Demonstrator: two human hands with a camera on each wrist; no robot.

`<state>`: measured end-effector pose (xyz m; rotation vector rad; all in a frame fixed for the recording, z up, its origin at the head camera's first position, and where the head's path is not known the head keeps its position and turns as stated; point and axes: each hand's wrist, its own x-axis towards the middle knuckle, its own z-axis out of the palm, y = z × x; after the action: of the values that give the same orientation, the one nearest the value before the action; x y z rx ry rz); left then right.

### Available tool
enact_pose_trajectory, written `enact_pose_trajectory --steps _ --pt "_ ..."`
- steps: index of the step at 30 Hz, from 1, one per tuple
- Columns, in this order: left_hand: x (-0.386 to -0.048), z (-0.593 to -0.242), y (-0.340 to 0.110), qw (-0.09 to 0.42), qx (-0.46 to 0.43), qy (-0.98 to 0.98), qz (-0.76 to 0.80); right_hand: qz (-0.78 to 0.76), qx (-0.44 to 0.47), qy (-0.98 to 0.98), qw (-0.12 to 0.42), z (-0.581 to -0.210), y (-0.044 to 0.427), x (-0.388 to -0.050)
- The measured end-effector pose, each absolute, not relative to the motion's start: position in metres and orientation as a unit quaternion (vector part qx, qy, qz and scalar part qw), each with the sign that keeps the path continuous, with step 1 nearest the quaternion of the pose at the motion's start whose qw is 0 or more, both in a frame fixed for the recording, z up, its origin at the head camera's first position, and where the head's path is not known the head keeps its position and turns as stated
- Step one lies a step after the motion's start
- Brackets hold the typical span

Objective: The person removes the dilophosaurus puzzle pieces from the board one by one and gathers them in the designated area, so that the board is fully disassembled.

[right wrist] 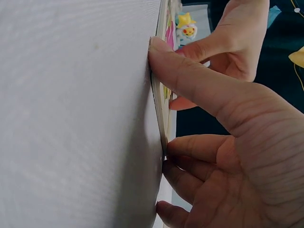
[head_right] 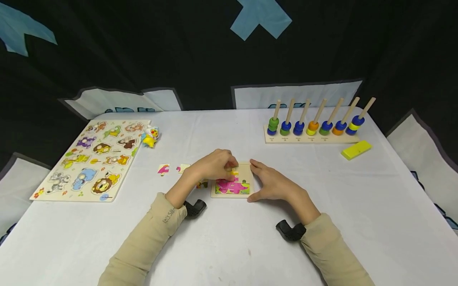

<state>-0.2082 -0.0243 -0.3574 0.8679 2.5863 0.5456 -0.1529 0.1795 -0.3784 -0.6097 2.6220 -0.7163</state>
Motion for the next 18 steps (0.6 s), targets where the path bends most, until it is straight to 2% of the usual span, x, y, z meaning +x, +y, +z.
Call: enact_pose_trajectory --steps 9,18 --pt "-0.2051 -0.3585 -0.0245 0.172 0.302 0.921 0.177 -0.259 -0.212 0.926 0.176 -0.3789 0.1794 -0.153" --pt "-0.204 -0.3566 -0.0242 0.182 0.25 0.937 0.161 -0.263 -0.215 0.924 0.175 -0.3791 0.1794 -0.1528"
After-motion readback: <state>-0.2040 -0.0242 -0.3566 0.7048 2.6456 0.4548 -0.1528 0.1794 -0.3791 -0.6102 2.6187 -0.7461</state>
